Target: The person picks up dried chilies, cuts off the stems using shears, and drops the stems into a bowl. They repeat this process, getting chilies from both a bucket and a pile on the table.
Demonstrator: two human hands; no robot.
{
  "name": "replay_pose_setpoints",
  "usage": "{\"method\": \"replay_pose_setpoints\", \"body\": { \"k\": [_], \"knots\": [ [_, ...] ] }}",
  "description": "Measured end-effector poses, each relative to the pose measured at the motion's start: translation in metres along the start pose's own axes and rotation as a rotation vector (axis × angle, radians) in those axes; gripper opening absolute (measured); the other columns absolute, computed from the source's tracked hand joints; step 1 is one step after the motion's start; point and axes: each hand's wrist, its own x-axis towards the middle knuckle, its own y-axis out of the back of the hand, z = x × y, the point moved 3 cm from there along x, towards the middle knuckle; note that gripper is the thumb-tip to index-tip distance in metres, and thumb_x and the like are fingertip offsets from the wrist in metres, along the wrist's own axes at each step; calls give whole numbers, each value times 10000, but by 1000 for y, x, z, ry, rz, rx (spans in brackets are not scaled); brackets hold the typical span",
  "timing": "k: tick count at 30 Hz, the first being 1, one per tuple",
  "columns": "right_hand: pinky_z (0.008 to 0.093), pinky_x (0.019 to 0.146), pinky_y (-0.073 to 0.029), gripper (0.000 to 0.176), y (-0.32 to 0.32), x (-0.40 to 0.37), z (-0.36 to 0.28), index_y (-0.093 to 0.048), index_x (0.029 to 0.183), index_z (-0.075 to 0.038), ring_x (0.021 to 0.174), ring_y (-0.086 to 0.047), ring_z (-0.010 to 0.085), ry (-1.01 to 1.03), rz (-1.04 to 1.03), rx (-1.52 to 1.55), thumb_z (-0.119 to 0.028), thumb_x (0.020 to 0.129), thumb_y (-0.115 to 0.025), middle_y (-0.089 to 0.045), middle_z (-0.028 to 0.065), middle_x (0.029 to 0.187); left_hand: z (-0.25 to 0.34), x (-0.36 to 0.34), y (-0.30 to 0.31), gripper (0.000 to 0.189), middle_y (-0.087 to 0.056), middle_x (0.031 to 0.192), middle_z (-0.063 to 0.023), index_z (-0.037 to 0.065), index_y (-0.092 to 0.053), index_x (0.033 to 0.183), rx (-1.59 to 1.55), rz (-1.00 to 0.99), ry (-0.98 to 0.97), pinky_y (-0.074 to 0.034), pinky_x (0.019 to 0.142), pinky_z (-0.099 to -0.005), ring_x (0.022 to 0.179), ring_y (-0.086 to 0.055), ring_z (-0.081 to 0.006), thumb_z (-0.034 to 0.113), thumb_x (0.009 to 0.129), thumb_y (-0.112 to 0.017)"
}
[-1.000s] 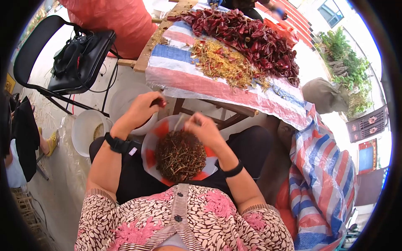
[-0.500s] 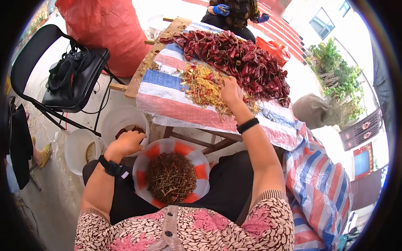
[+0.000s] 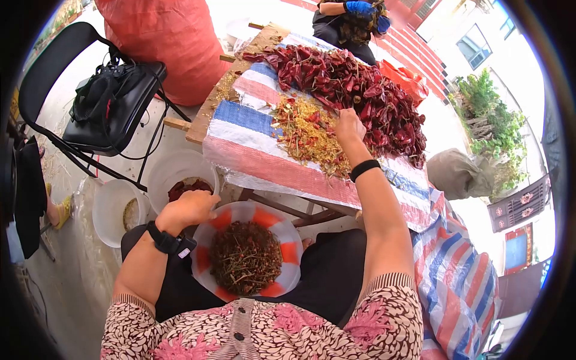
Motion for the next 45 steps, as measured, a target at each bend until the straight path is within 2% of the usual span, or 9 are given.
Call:
{"method": "replay_pose_setpoints", "body": {
  "k": [7, 11, 16, 20, 27, 35, 39, 42, 45],
  "knots": [
    [275, 608, -458, 203, 55, -64, 13, -693, 1023, -65, 625, -580, 117, -35, 186, 627, -162, 867, -606, -684, 48, 799, 27, 1, 26, 289, -639, 982, -212, 21, -611, 1087, -237, 276, -126, -496, 787, -443, 906, -613, -383, 132, 820, -593],
    [172, 440, -289, 155, 88, -139, -11, -684, 1013, -23, 494, -402, 2, -116, 102, 1087, -94, 887, -625, -576, -61, 683, 52, 3, 38, 361, -595, 1137, -174, 54, -573, 1185, -439, 676, -398, -462, 890, -400, 1047, -556, -353, 143, 839, -621],
    [167, 444, -309, 144, 92, -225, -44, -684, 1005, -35, 490, -411, -6, -85, -153, 1193, -93, 883, -632, -561, -60, 658, 84, -13, 52, 547, -472, 1354, -117, 89, -473, 1338, -283, 898, -535, -375, 1021, -386, 1242, -419, -320, 198, 837, -663],
    [160, 448, -307, 150, 90, -266, -70, -663, 1032, -22, 489, -403, -8, -78, -250, 1293, -58, 896, -611, -542, -64, 660, 96, -7, 30, 458, -613, 1128, -174, 57, -506, 1307, -832, 480, -579, -478, 870, -343, 1013, -608, -266, 156, 877, -628],
    [163, 457, -313, 203, 73, -284, -91, -631, 1090, -26, 536, -411, -9, -191, -404, 1598, -123, 913, -624, -581, -19, 940, 97, -6, 15, 239, -545, 807, 25, 43, -551, 1074, -1264, 34, -468, -426, 629, -214, 689, -492, -48, 258, 1002, -476],
    [278, 579, -473, 108, 85, -288, -109, -628, 969, -16, 678, -573, 140, 608, 196, 691, -78, 882, -642, -549, 64, 867, 89, -10, 6, 261, -432, 702, 49, 75, -521, 979, -1501, -182, -374, -306, 513, -201, 575, -369, -47, 324, 1009, -448],
    [257, 485, -402, 78, 75, -278, -110, -561, 856, -41, 540, -490, 127, 491, 120, 1041, -77, 891, -621, -546, 30, 824, 97, -24, 15, 263, -395, 675, 56, 81, -523, 969, -1487, -204, -397, -264, 495, -208, 553, -327, -47, 333, 1004, -458],
    [205, 447, -329, 85, 65, -288, -112, -572, 876, -70, 499, -422, 62, -235, -440, 1831, -133, 925, -599, -536, -5, 750, 96, -27, 24, 269, -384, 684, 65, 72, -530, 991, -1420, -126, -483, -266, 507, -204, 572, -328, -43, 333, 1002, -464],
    [186, 426, -296, 93, 60, -290, -117, -577, 921, -78, 482, -393, 29, -394, -593, 2048, -167, 949, -570, -523, -33, 708, 93, -27, 27, 259, -375, 704, 67, 57, -538, 1031, -1433, -101, -484, -268, 523, -202, 595, -326, -43, 307, 1000, -476]
  ]
}}
